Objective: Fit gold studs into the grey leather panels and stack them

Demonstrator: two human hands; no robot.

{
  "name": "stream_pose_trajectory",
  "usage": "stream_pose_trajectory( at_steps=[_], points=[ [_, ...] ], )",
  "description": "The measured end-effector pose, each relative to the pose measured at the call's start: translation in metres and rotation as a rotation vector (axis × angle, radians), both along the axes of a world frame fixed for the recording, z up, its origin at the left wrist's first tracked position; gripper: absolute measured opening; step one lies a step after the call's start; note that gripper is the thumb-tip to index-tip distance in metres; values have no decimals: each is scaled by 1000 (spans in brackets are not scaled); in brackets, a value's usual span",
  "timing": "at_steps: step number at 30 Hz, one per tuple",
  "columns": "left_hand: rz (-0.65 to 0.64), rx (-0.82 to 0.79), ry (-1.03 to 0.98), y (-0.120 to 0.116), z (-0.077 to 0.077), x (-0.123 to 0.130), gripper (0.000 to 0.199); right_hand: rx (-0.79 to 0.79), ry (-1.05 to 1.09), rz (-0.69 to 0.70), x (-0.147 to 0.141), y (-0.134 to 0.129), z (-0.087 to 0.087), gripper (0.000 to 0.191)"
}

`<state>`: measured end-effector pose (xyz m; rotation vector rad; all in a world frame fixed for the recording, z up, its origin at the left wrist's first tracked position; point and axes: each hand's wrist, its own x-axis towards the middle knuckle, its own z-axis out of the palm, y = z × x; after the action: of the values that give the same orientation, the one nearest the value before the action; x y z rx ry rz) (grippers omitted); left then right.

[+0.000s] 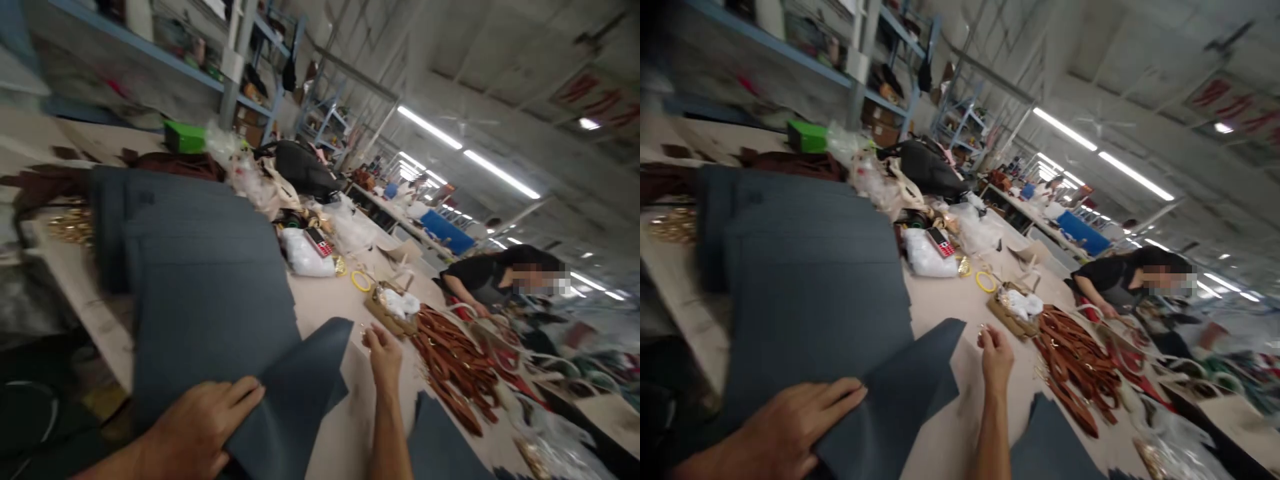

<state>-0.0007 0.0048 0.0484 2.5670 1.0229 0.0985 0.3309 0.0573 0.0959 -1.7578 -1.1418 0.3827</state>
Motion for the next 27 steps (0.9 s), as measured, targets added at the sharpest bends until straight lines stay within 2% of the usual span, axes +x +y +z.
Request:
stream_pose_trajectory(
  at_steps=[2, 4, 6, 9, 11, 12, 14, 17, 19, 21, 24, 27],
  points=[
    [-8, -43, 1, -2, 5, -7, 88, -11, 91, 47, -15, -4, -2, 49],
    [-30, -47, -29, 0, 8, -5, 83, -32, 109, 117, -37, -20, 6, 42],
    [-54, -44, -40, 2, 10, -2, 78, -29, -17, 124, -60, -41, 22, 34],
    [-93, -26, -27, 5, 11, -1, 69, 74, -363, -3, -84, -67, 47, 26],
    [-116, -14, -30, 6, 12, -2, 62, 113, -450, -26, -93, -75, 56, 23],
    [-122, -12, -37, 6, 12, -3, 59, 87, -423, 16, -98, -77, 55, 22],
    [-128, -12, -50, 6, 14, -4, 55, -59, -264, 186, -111, -76, 45, 20],
    [-130, -1, -59, 6, 17, -6, 53, -319, -13, 400, -133, -70, 14, 18],
    [-130, 2, -67, 6, 19, -6, 51, -422, 67, 450, -144, -65, -4, 18],
    [-129, -6, -72, 7, 21, -6, 45, -482, 114, 472, -150, -62, -15, 17],
    [-133, -26, -82, 8, 20, -4, 42, -539, 150, 496, -153, -58, -15, 15],
    [-131, -26, -129, 2, 8, -5, 44, -550, 83, 510, -159, -56, -5, 14]
  ],
)
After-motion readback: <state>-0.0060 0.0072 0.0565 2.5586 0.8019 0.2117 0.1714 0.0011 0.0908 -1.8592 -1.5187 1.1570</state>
